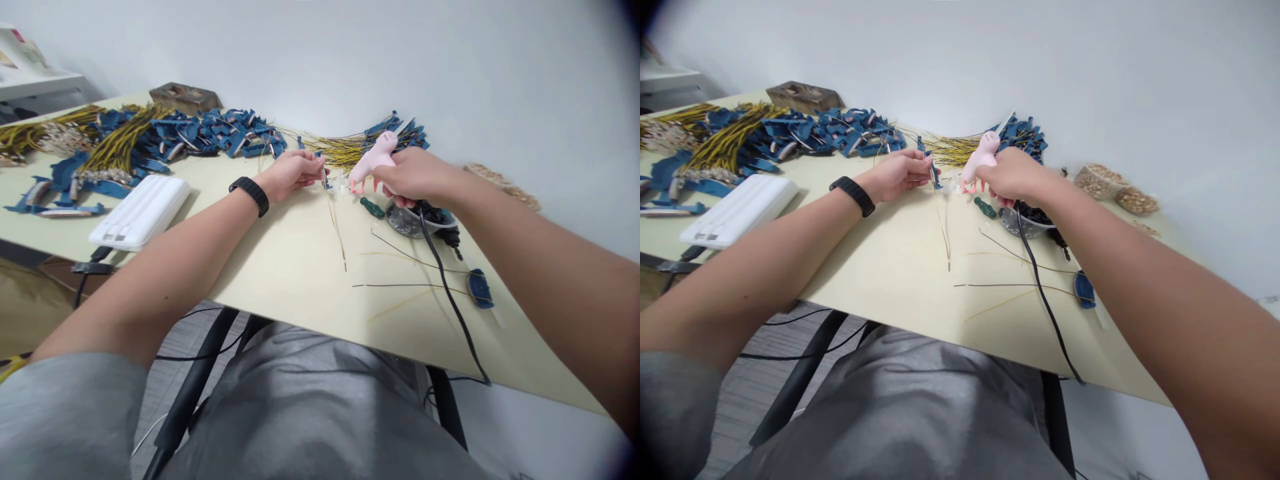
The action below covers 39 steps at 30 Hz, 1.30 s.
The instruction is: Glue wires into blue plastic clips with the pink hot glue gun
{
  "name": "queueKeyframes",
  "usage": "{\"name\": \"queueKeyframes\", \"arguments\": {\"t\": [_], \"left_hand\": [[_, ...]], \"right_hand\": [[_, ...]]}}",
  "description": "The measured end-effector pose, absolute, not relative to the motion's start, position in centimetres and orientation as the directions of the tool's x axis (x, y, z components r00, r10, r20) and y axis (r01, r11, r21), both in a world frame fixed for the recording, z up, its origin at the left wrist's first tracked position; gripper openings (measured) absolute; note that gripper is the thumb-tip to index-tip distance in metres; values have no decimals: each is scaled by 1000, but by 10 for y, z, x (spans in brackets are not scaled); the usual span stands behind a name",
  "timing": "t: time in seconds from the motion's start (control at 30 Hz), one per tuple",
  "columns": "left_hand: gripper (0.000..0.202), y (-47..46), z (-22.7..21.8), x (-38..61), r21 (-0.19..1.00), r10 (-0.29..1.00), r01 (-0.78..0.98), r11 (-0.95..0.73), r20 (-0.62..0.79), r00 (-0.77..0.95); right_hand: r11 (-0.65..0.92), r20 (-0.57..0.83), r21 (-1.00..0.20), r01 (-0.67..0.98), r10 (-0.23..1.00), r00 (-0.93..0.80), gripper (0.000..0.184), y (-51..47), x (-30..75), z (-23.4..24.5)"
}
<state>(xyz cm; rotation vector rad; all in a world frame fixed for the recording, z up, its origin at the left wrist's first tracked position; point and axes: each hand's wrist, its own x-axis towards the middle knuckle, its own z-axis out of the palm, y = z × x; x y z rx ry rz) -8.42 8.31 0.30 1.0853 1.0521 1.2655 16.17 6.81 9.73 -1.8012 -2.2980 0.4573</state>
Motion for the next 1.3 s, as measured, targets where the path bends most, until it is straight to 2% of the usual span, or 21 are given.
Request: {"name": "queueKeyframes", "arguments": {"t": [0.07, 0.17, 0.23, 0.3, 0.37, 0.43, 0.6, 0.7, 0.77, 0.97, 1.2, 1.3], "left_hand": [[27, 83, 4, -85, 982, 1000, -189, 4, 2, 30], [22, 83, 4, -88, 977, 999, -211, 8, 1, 42], [19, 83, 4, -90, 972, 997, -236, -8, 27, 74], [17, 81, 4, -93, 962, 987, -270, -35, 75, 141], [16, 79, 6, -96, 949, 965, -312, -46, 124, 233], [21, 76, 8, -98, 937, 932, -347, -34, 155, 327], [43, 69, 10, -99, 953, 805, -303, 13, 169, 568], [55, 65, 8, -94, 962, 701, -273, 18, 183, 689], [55, 61, 7, -89, 961, 656, -273, 42, 180, 733], [54, 51, 4, -76, 956, 595, -264, 131, 137, 792], [57, 50, -1, -70, 964, 616, -220, 150, 83, 783], [56, 49, -1, -66, 966, 632, -213, 146, 74, 772]], "right_hand": [[197, 28, -422, 885, 978, -205, 29, 62, 161, 104], [220, 172, -598, 770, 974, -145, 32, 50, 163, 116], [332, 357, -747, 577, 931, -74, 26, 41, 168, 124], [458, 479, -838, 296, 878, -4, 17, 31, 177, 129], [412, 412, -906, 101, 911, -18, 9, 20, 188, 131], [323, 319, -946, 31, 944, -81, 6, 8, 200, 129], [153, 140, -985, 81, 979, -149, 17, -18, 228, 109], [147, 131, -982, 117, 982, -134, 16, -28, 241, 94], [179, 165, -978, 108, 978, -128, 14, -32, 246, 85], [199, 192, -979, 34, 970, -151, 8, -39, 252, 63], [232, 209, -971, 62, 943, -261, 22, -47, 256, 50], [235, 192, -961, 145, 946, -260, 27, -47, 257, 49]]}}
